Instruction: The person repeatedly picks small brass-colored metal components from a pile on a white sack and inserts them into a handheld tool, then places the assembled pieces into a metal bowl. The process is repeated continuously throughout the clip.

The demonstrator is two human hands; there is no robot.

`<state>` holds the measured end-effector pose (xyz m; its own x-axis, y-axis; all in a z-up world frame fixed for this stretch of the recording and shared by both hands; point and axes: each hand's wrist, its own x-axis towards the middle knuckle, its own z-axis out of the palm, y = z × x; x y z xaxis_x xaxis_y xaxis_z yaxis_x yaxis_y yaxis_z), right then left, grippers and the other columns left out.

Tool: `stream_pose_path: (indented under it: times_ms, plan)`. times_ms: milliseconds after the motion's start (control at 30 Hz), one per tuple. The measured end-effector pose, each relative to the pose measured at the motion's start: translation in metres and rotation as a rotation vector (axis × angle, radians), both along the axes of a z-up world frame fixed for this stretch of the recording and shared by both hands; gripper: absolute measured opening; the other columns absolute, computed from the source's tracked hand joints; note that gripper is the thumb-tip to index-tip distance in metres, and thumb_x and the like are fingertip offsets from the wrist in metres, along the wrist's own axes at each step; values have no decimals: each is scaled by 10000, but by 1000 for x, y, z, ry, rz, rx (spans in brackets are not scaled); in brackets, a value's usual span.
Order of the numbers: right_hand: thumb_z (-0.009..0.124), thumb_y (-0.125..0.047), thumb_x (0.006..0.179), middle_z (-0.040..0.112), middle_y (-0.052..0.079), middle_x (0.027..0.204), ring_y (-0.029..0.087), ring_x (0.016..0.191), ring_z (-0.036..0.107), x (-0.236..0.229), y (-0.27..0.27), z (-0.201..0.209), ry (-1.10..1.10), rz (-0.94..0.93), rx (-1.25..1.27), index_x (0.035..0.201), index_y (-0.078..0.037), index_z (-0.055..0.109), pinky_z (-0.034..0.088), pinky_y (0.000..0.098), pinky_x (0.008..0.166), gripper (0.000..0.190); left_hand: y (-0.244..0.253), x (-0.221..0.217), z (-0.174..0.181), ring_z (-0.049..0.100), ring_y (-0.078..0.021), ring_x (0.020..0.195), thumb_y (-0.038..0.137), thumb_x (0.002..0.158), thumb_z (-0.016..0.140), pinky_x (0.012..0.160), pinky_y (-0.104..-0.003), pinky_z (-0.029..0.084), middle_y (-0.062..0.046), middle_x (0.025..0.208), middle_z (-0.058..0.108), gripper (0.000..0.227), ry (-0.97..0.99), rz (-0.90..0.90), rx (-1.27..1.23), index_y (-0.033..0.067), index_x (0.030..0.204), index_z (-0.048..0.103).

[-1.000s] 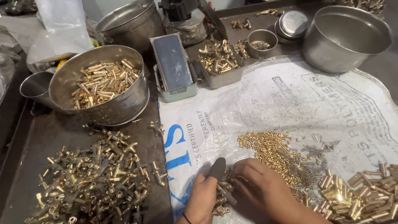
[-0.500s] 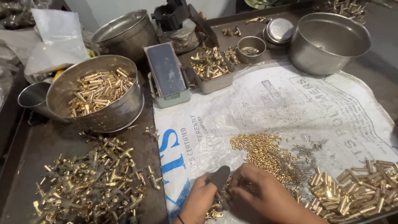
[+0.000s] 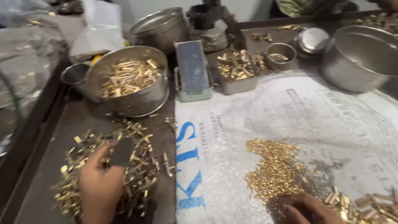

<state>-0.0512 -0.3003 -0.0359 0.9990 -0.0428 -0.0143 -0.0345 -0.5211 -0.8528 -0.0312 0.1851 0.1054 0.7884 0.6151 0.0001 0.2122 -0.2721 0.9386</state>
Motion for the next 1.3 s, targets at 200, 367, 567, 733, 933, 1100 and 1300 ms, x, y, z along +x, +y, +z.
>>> stream_pose_path:
  times_ms: [200,367,567,733,933,1100,1300]
  plan:
    - [875,-234,731,767,19,775,145,729,748,15,-12,-36,-168,25,-215,821,-109,784,629,285,683,179,-13,5,-1,307,-276,1429,309,622,804,1150,-653,189,-5,1550,441,767,452,-130,1157,259,1368,631]
    - [861,-256,735,756,23,752,130,697,741,31,-32,-90,-334,71,-138,789,-130,766,631,261,657,167,-7,-2,-3,246,-325,1471,297,570,792,1170,-695,122,-69,1560,426,791,249,-183,1111,209,1339,632]
    - [802,-384,838,843,35,819,132,825,791,69,-71,-130,394,387,-441,967,-169,871,659,301,798,260,62,-18,21,315,-375,1484,182,593,711,1192,-594,243,-153,1514,478,753,-46,-117,985,130,1342,647]
    - [692,-398,895,872,41,808,130,844,793,88,-84,-147,419,663,-441,963,-137,847,648,308,803,311,238,-30,-6,442,-441,1477,329,831,800,1204,-552,364,-273,1468,518,651,146,319,1281,-28,1343,612]
    - [899,-334,720,757,64,667,189,677,766,46,-51,-128,-27,131,-278,721,-105,834,657,323,664,238,345,-46,-40,672,-444,1182,512,834,782,976,-543,540,-275,1277,706,739,877,365,907,14,1364,654]
    - [868,-287,697,757,69,664,183,645,714,26,-28,-89,-346,13,-273,746,-94,774,605,306,612,221,448,-55,-92,711,-367,1106,485,808,769,963,-436,566,-213,1212,732,631,944,60,1057,115,1316,709]
    - [905,-302,679,771,41,619,150,615,722,23,-18,-77,-308,-71,-258,746,-112,763,623,296,594,247,548,-49,-180,738,-478,856,299,926,739,778,-574,573,-309,1016,754,451,537,209,99,-30,1229,679]
